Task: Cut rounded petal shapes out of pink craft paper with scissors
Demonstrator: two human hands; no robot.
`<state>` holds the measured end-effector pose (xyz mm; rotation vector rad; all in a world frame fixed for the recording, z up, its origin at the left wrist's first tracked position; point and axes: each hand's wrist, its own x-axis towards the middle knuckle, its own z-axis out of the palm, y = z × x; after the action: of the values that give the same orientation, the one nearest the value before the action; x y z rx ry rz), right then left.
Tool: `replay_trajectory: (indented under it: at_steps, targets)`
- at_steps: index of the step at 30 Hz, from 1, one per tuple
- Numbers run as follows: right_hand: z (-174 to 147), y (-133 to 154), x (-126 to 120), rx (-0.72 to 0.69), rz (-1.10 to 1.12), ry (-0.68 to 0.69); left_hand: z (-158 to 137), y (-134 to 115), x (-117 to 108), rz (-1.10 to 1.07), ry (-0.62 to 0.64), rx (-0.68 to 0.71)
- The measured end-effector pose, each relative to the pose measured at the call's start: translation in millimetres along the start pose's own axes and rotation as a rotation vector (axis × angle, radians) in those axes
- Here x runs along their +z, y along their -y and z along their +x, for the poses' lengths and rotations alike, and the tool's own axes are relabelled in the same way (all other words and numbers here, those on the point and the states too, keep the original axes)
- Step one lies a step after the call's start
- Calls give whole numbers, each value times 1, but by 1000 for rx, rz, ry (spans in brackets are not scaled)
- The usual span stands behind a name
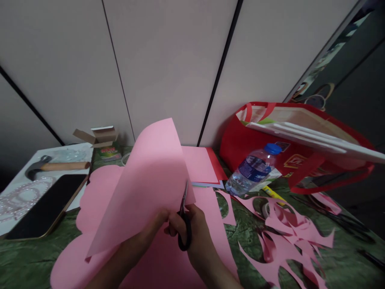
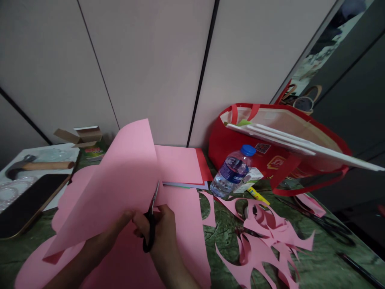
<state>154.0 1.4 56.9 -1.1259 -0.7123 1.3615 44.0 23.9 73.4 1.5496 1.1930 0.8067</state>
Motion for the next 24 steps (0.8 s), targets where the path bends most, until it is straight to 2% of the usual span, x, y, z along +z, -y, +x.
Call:
replay_trajectory:
  at_steps: [2, 3, 10, 17, 24]
  targets:
    - [0, 3, 0, -15, -7, 19, 1, -1, 0, -12, 56, -49]
    - [0, 5, 0, -27, -21, 30, 1, -1, 0, -10, 40, -88]
    - [2, 15, -7, -142, 2, 167, -4, -15, -1, 16, -216, -298]
    - [7, 3, -10, -146, 14, 126, -6, -20, 4, 1, -286, -332]
    - [6, 7, -10, -86, -13, 140, -7, -13, 4, -29, -347, -345]
